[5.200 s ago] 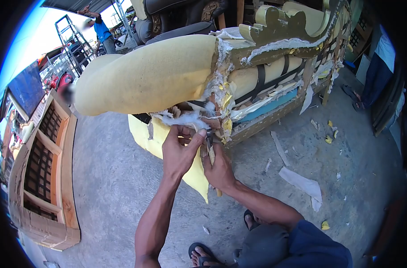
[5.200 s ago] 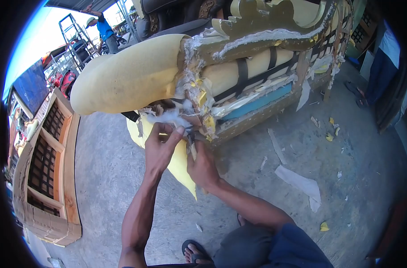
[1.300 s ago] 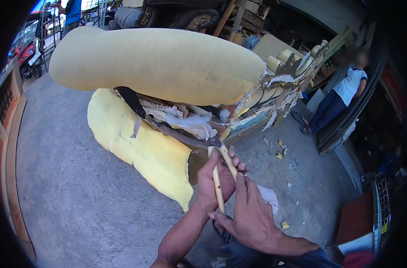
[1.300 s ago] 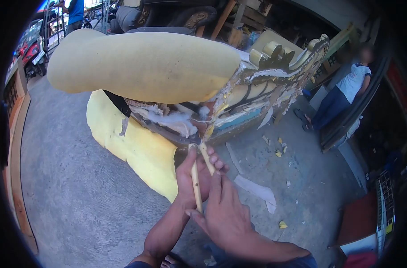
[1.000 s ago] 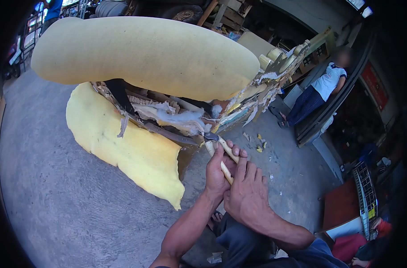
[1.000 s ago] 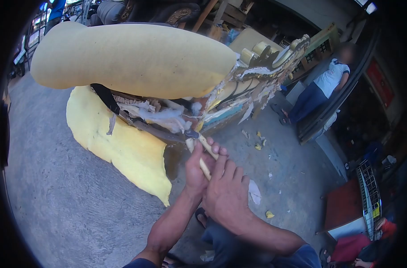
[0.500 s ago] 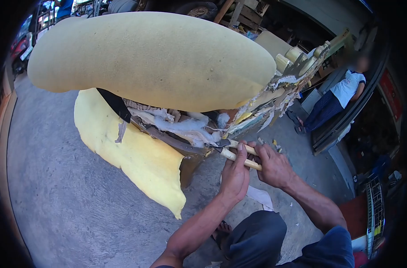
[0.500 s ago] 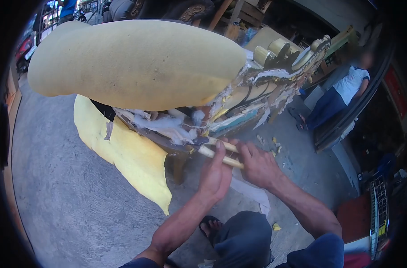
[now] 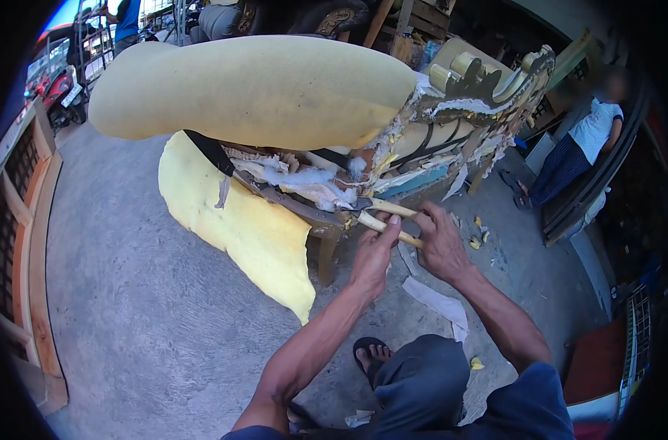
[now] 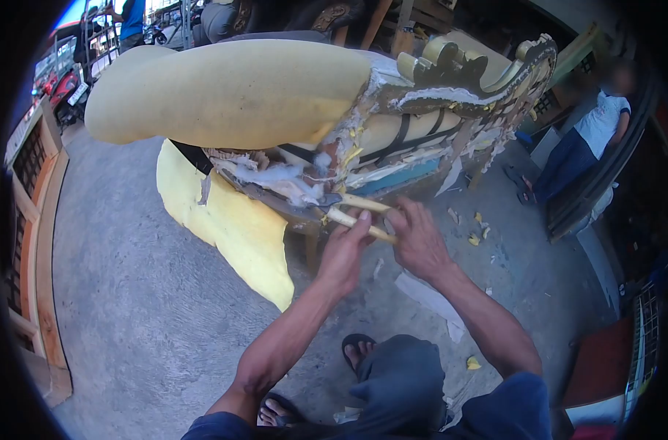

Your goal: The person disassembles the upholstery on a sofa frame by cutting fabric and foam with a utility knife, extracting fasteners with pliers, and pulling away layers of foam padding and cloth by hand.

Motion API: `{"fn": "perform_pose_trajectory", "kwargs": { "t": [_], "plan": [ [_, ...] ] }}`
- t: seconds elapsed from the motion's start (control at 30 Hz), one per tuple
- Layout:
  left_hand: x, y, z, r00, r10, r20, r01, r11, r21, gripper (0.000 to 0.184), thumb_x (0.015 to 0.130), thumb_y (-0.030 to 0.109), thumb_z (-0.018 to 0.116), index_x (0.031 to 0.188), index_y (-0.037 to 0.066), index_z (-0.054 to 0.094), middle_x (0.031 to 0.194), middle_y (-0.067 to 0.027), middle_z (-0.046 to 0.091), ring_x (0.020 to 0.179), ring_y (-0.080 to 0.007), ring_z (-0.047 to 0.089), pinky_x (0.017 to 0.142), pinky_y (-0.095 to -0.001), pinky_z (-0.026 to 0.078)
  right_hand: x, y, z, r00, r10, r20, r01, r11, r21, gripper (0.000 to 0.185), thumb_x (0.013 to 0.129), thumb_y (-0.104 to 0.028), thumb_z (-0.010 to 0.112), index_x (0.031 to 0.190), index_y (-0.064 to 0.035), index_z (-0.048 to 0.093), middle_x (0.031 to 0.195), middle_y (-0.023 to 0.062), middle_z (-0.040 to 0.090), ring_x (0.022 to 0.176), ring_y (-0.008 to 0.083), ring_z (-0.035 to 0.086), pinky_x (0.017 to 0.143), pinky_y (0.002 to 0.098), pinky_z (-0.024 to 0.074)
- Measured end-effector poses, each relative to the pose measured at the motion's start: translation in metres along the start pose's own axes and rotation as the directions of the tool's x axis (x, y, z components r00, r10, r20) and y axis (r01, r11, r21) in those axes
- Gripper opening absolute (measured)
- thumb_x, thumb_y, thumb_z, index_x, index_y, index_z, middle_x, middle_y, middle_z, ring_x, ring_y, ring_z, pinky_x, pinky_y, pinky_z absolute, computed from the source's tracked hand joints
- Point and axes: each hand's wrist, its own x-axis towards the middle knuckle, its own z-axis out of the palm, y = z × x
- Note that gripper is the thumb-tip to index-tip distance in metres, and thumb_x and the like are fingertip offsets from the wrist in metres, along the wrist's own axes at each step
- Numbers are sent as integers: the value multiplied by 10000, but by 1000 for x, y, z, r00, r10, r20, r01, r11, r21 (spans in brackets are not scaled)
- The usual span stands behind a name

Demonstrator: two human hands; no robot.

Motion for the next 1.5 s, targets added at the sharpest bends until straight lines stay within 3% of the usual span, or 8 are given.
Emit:
{"fn": "perform_pose_trajectory", "kwargs": {
  "t": [0.13,0.43,0.57,0.63,0.8,1.0,1.23,1.5],
  "plan": [
    [-46,1,5,993,76,-90,-49,961,273,409,1050,338,533,1247,-16,585,1018,-77,612,951,-121,542,843,-303,446,-6,-87,-36,932,276,235,-308,945,112,614,769,61,597,1364,30,447,1297,274,467,1140,449,524,976,499,426],
    [-82,20,-45,986,85,-143,-20,914,406,569,1026,396,560,1344,-65,460,1158,-183,561,1086,-246,541,957,-369,436,5,-127,-39,606,289,741,-796,199,572,671,805,15,519,1465,42,406,1499,283,372,1440,395,348,1186,419,292],
    [-60,56,-55,671,728,-140,-343,472,812,430,994,355,620,1172,-32,567,1068,-176,611,988,-249,596,872,-403,459,-15,-109,-1,796,304,523,-605,420,676,678,744,57,509,1420,45,460,1459,244,407,1383,389,406,1157,437,312],
    [-43,83,-51,689,721,-74,-287,365,886,368,983,337,639,1071,-19,601,975,-155,638,918,-235,618,850,-381,473,-21,-105,16,875,373,308,-475,780,407,723,696,88,542,1413,67,445,1479,283,355,1406,460,341,1166,504,284],
    [-16,110,-21,782,618,77,44,-178,983,391,930,345,685,817,-27,649,815,-205,689,771,-362,665,741,-414,504,-26,-90,65,914,383,133,-403,892,204,743,707,86,604,1427,74,419,1495,316,304,1395,518,313,1092,719,229],
    [-14,133,-49,874,486,-13,-33,87,996,272,926,241,697,976,-26,697,858,-185,705,783,-278,672,777,-355,500,-62,-91,53,865,230,445,-494,240,836,669,771,67,553,1431,-6,478,1482,241,390,1399,377,395,1142,446,357],
    [-11,152,-46,885,442,144,-68,-184,981,157,889,108,700,974,-22,720,824,-157,712,746,-227,666,735,-348,507,-41,-86,25,780,-237,579,-525,-750,401,571,1032,-151,525,1549,-6,332,1535,183,388,1414,294,419,1180,461,331],
    [-15,157,-34,920,390,46,10,-140,990,184,908,149,699,984,-16,731,839,-150,723,770,-218,675,751,-354,512,-4,-91,-2,828,-332,452,-441,-883,160,766,1034,-196,529,1610,-45,47,1612,256,240,1469,417,324,1172,588,308]
  ]
}}
